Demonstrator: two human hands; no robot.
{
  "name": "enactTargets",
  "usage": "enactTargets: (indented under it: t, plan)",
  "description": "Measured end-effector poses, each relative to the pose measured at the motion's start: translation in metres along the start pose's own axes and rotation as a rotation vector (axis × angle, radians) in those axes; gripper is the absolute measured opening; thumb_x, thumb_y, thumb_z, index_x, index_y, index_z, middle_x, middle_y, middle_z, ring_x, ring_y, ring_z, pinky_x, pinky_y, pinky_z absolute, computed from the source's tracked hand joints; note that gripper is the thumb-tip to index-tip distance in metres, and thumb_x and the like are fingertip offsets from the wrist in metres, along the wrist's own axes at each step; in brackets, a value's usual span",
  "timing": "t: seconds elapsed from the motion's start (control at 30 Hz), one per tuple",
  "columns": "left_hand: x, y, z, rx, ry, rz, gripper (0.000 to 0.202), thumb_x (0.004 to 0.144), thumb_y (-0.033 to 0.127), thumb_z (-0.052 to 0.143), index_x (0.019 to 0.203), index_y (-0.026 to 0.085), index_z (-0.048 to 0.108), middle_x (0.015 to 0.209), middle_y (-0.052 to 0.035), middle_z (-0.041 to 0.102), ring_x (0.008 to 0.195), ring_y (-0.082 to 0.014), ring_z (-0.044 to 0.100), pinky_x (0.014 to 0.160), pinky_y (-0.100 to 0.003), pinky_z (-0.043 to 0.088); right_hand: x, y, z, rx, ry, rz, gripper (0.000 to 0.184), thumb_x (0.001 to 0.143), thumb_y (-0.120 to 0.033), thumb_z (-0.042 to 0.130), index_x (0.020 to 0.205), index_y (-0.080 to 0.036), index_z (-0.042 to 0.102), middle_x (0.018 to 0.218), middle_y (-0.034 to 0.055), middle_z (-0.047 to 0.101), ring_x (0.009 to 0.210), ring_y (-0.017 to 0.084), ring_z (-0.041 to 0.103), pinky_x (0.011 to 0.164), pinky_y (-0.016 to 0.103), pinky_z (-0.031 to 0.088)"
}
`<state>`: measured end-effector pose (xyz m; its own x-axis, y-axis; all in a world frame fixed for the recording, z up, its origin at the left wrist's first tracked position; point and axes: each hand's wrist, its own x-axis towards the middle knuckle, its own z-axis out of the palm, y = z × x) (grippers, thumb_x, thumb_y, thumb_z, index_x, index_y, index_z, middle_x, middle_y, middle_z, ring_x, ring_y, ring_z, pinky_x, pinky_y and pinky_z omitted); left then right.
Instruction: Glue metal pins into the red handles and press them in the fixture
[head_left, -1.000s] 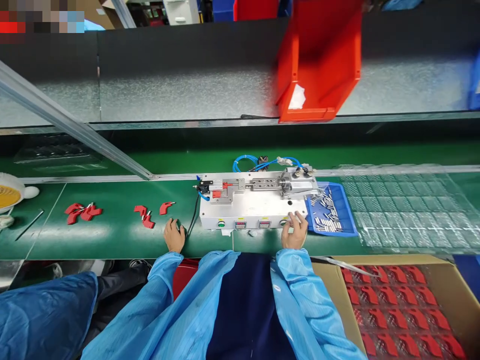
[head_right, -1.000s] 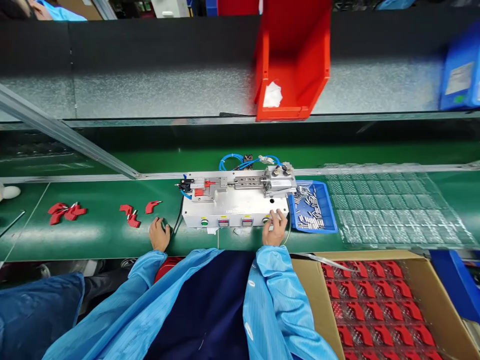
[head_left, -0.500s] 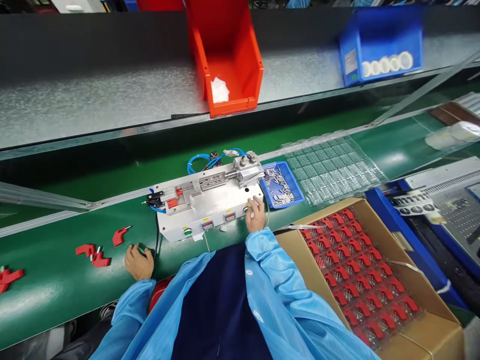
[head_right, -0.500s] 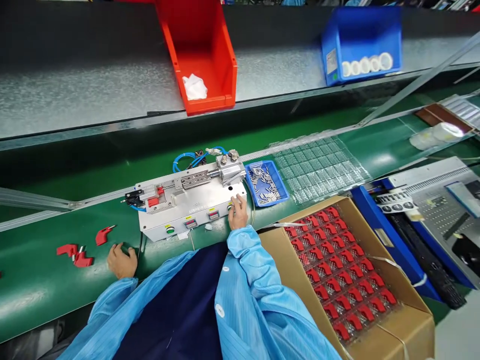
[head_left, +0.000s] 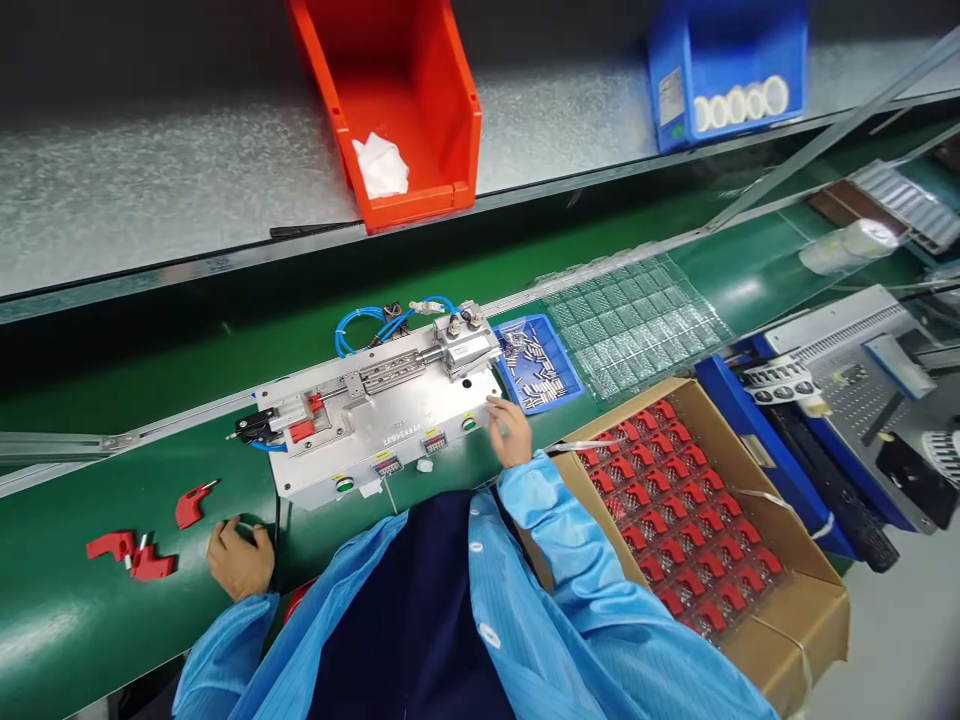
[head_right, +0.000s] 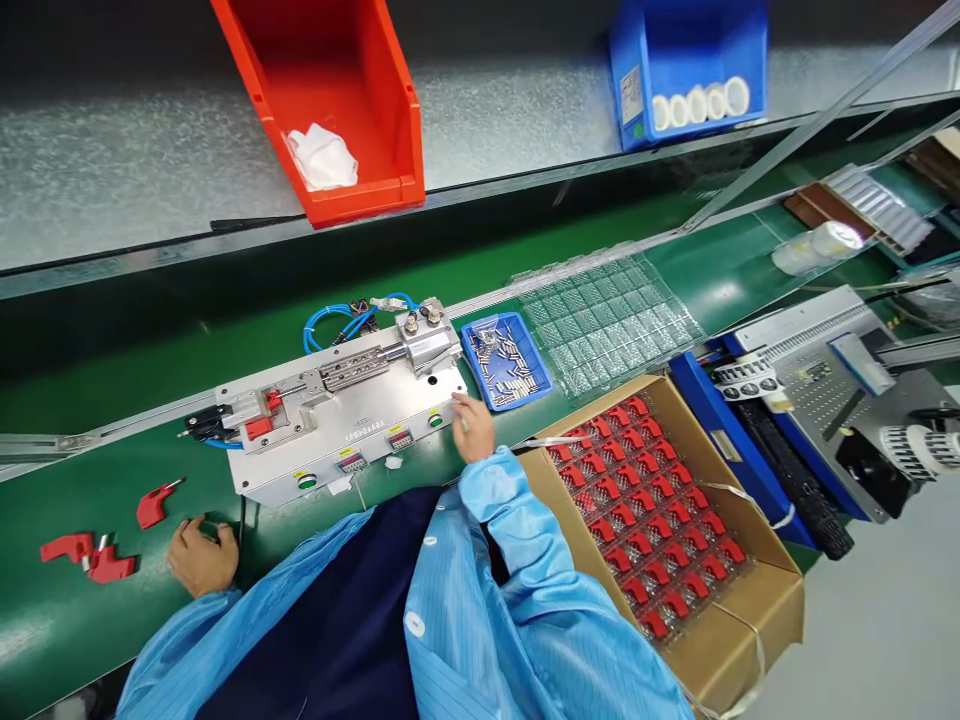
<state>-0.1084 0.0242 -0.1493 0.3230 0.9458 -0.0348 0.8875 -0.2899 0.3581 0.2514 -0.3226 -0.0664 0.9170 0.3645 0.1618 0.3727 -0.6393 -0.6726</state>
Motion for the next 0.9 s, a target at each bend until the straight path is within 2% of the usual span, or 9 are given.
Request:
enactTargets:
  t: [0.07, 0.13, 0.2, 0.27, 0.43, 0.57, 0.67, 0.73, 0.9]
  plan:
    - [0.0, 0.0, -0.002, 0.006, -0.018, 0.0, 0.052, 0.088, 0.043, 0.045, 0.133, 0.019, 0.056, 0.15, -0.0209, 0.053, 0.148, -0.0427, 0.046, 0.119, -0.063, 0.041, 0.024, 0.02, -0.027, -0.058, 0.081, 0.168, 0.033, 0.096, -0.023, 0.049, 0.11, -0.019, 0.078, 0.117, 0.0127, 0.078, 0.114, 0.027, 0.069, 0.107, 0.045, 0.054]
    - [0.0, 0.001, -0.003, 0.015, -0.027, -0.005, 0.051, 0.089, 0.043, 0.045, 0.131, 0.018, 0.057, 0.15, -0.0215, 0.053, 0.149, -0.0421, 0.046, 0.12, -0.062, 0.039, 0.052, 0.043, -0.052, -0.11, 0.111, 0.298, 0.037, 0.097, -0.023, 0.045, 0.115, -0.014, 0.076, 0.117, 0.0156, 0.078, 0.111, 0.027, 0.07, 0.102, 0.044, 0.055]
    - [0.0, 0.005, -0.004, 0.024, -0.026, -0.015, 0.05, 0.088, 0.041, 0.046, 0.131, 0.018, 0.056, 0.149, -0.0213, 0.054, 0.149, -0.0418, 0.046, 0.121, -0.061, 0.038, 0.078, 0.065, -0.069, -0.209, -0.004, 0.418, 0.037, 0.095, -0.021, 0.047, 0.119, -0.013, 0.075, 0.115, 0.015, 0.078, 0.107, 0.026, 0.07, 0.1, 0.04, 0.056]
    - [0.0, 0.008, -0.005, 0.03, -0.021, -0.027, 0.049, 0.087, 0.038, 0.047, 0.131, 0.019, 0.055, 0.148, -0.0197, 0.054, 0.149, -0.0413, 0.045, 0.12, -0.062, 0.038, 0.098, 0.08, -0.074, -0.302, -0.149, 0.505, 0.035, 0.093, -0.017, 0.053, 0.12, -0.015, 0.075, 0.112, 0.0119, 0.079, 0.104, 0.024, 0.071, 0.098, 0.036, 0.055]
    - [0.005, 0.011, -0.008, 0.047, -0.068, -0.047, 0.049, 0.082, 0.032, 0.053, 0.129, 0.02, 0.056, 0.141, -0.0195, 0.057, 0.146, -0.0413, 0.047, 0.119, -0.063, 0.04, 0.118, 0.092, -0.046, -0.371, -0.309, 0.549, 0.035, 0.084, -0.008, 0.065, 0.117, -0.014, 0.076, 0.109, 0.011, 0.078, 0.102, 0.024, 0.071, 0.095, 0.032, 0.053]
    - [0.009, 0.008, -0.012, 0.064, -0.124, -0.039, 0.05, 0.08, 0.031, 0.055, 0.129, 0.019, 0.056, 0.139, -0.0187, 0.059, 0.146, -0.04, 0.047, 0.12, -0.061, 0.041, 0.124, 0.092, -0.025, -0.431, -0.335, 0.563, 0.043, 0.085, -0.005, 0.063, 0.126, -0.011, 0.071, 0.122, 0.0157, 0.072, 0.108, 0.025, 0.07, 0.097, 0.034, 0.051]
    - [0.01, 0.006, -0.012, 0.08, -0.151, -0.029, 0.047, 0.083, 0.031, 0.055, 0.128, 0.018, 0.056, 0.141, -0.0197, 0.058, 0.147, -0.0389, 0.047, 0.121, -0.059, 0.04, 0.126, 0.095, -0.02, -0.484, -0.29, 0.575, 0.049, 0.089, -0.009, 0.059, 0.138, -0.01, 0.062, 0.138, 0.021, 0.061, 0.118, 0.027, 0.066, 0.097, 0.036, 0.051]
    - [0.009, 0.006, -0.012, 0.091, -0.155, -0.024, 0.047, 0.084, 0.032, 0.053, 0.128, 0.015, 0.056, 0.144, -0.0224, 0.056, 0.148, -0.0397, 0.046, 0.121, -0.059, 0.04, 0.126, 0.097, -0.019, -0.511, -0.269, 0.584, 0.051, 0.09, -0.012, 0.06, 0.14, -0.011, 0.059, 0.142, 0.023, 0.057, 0.119, 0.029, 0.065, 0.095, 0.037, 0.052]
    - [0.009, 0.006, -0.008, 0.101, -0.137, -0.018, 0.049, 0.087, 0.031, 0.053, 0.131, 0.009, 0.056, 0.148, -0.028, 0.053, 0.148, -0.0422, 0.046, 0.122, -0.058, 0.04, 0.126, 0.103, -0.016, -0.52, -0.328, 0.569, 0.039, 0.085, -0.011, 0.067, 0.124, -0.01, 0.069, 0.126, 0.0221, 0.067, 0.102, 0.027, 0.071, 0.089, 0.036, 0.053]
